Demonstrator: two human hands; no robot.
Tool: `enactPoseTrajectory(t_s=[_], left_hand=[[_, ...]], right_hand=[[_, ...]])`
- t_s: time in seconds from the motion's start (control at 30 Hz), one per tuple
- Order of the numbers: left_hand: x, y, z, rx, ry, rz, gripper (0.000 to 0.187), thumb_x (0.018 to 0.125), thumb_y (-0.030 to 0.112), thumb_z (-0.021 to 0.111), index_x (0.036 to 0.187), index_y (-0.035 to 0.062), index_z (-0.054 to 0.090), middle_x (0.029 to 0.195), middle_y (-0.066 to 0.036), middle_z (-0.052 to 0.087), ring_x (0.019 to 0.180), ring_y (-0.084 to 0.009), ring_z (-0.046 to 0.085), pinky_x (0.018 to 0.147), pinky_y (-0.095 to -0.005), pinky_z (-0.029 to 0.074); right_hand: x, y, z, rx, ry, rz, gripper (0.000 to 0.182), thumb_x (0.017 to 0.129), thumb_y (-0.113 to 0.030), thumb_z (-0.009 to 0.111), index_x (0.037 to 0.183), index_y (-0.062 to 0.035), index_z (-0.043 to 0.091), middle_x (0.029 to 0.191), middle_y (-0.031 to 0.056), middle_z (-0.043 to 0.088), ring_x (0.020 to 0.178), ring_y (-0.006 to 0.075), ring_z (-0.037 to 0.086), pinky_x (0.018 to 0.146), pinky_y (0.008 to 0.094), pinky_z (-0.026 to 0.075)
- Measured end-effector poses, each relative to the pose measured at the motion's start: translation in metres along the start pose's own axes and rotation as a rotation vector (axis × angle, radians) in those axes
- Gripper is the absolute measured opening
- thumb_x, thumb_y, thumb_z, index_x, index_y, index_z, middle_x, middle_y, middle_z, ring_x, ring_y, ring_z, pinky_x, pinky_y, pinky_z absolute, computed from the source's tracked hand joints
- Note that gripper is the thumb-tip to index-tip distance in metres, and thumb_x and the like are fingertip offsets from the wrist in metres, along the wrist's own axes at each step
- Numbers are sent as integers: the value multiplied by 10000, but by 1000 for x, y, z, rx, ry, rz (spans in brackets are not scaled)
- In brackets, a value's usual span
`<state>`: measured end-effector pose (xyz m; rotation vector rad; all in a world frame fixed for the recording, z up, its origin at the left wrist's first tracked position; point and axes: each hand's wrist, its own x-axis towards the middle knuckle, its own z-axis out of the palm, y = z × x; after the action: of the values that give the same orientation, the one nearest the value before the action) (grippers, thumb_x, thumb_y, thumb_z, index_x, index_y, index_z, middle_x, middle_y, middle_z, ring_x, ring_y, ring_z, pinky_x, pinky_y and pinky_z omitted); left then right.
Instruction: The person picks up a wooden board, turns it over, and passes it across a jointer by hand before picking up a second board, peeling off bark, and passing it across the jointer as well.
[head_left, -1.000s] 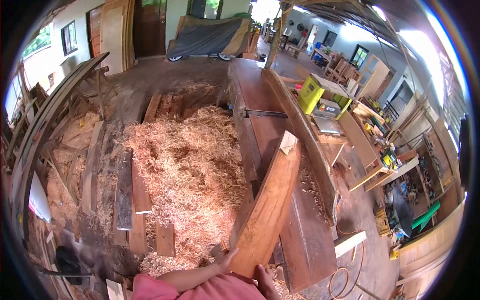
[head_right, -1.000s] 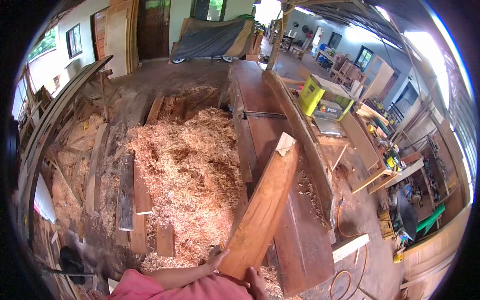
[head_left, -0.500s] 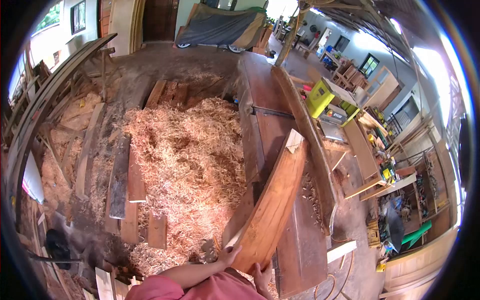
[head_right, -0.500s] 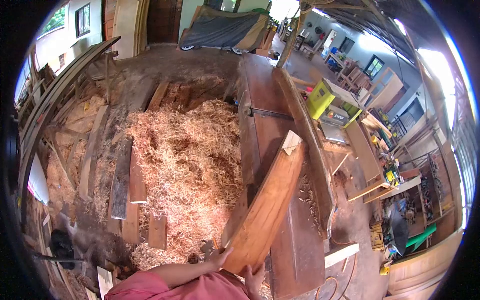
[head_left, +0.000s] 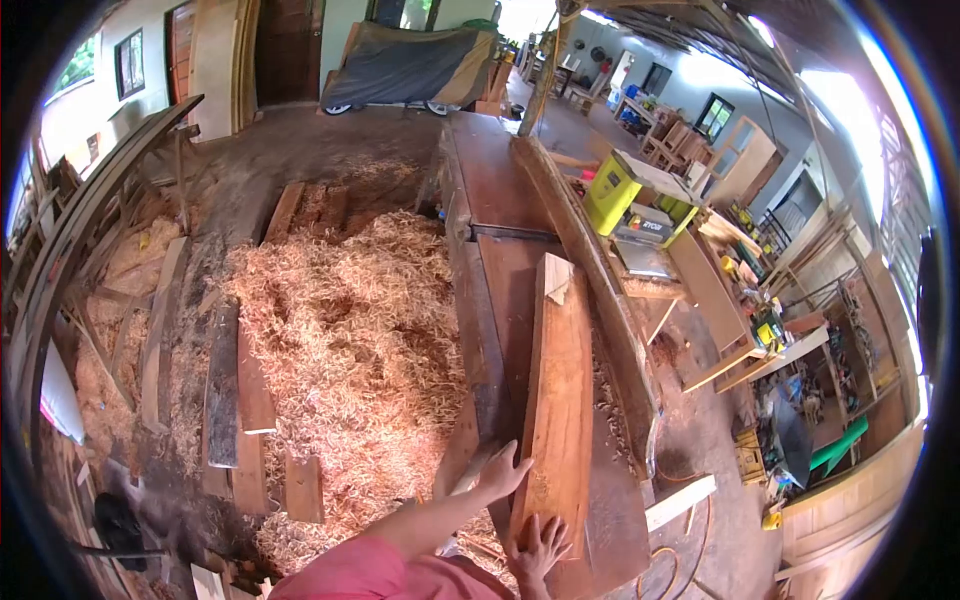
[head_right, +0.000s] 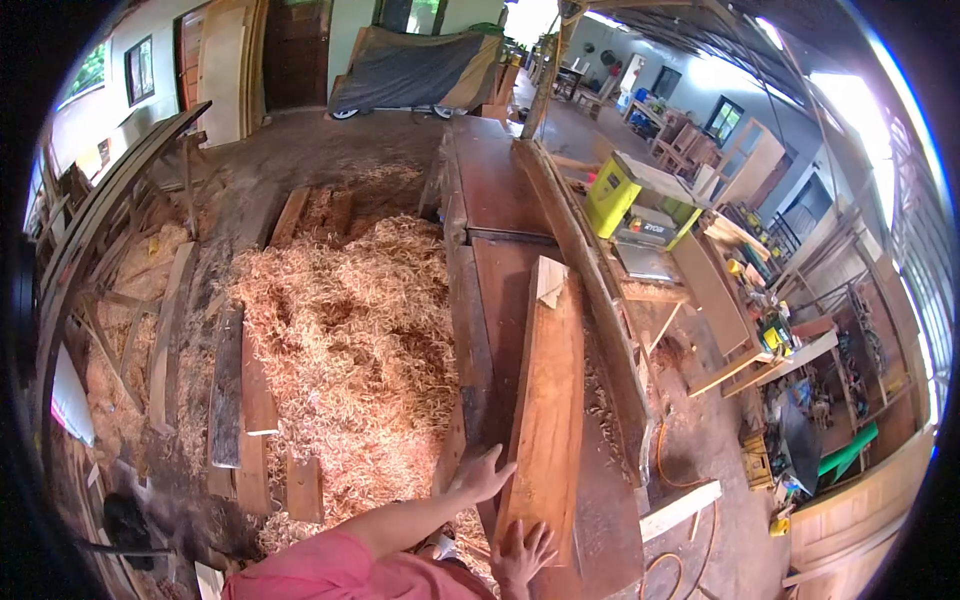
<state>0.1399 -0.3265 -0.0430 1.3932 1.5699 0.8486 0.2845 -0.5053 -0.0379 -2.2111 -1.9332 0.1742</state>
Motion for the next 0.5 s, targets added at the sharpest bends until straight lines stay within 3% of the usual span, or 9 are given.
enactPoseTrajectory(t_s=[0.13, 0.17, 0.3, 0.4, 0.5], left_hand=[[48, 10, 43, -45, -135, -35, 791, 948, 585, 600, 1442, -27, 517, 1268, -328, 639, 1192, -466, 626, 1012, -530, 506], [53, 9, 59, -61, -94, -98, 742, 950, 577, 604, 1444, 27, 538, 1165, -331, 674, 1107, -475, 661, 950, -547, 531], [67, 8, 61, -61, 48, 41, 657, 960, 532, 616, 1389, 34, 590, 954, -304, 711, 952, -456, 705, 821, -559, 560], [87, 3, 59, -76, 53, 84, 669, 955, 500, 638, 1368, -24, 592, 1042, -310, 704, 985, -444, 703, 829, -528, 561], [111, 4, 52, -82, 7, 15, 721, 966, 481, 640, 1399, -86, 540, 1251, -327, 642, 1162, -413, 665, 962, -455, 554]], right_hand=[[25, 27, -1, -1, 25, -37, 706, 797, -429, 714, 1445, -196, 560, 1576, 330, 342, 1486, 573, 225, 1114, 804, 144], [31, 33, 1, -3, 24, -52, 704, 798, -427, 715, 1443, -192, 560, 1574, 322, 351, 1484, 573, 229, 1114, 803, 149], [53, 49, 14, -17, 40, -114, 698, 799, -411, 718, 1438, -180, 558, 1573, 275, 385, 1471, 574, 256, 1113, 790, 180], [73, 42, 5, -4, 51, -162, 667, 804, -413, 720, 1421, -189, 601, 1581, 237, 398, 1469, 512, 295, 1152, 710, 204], [109, 36, -17, 159, 50, -216, 605, 797, -417, 728, 1357, -208, 636, 1535, 231, 448, 1412, 517, 354, 1120, 702, 266]])
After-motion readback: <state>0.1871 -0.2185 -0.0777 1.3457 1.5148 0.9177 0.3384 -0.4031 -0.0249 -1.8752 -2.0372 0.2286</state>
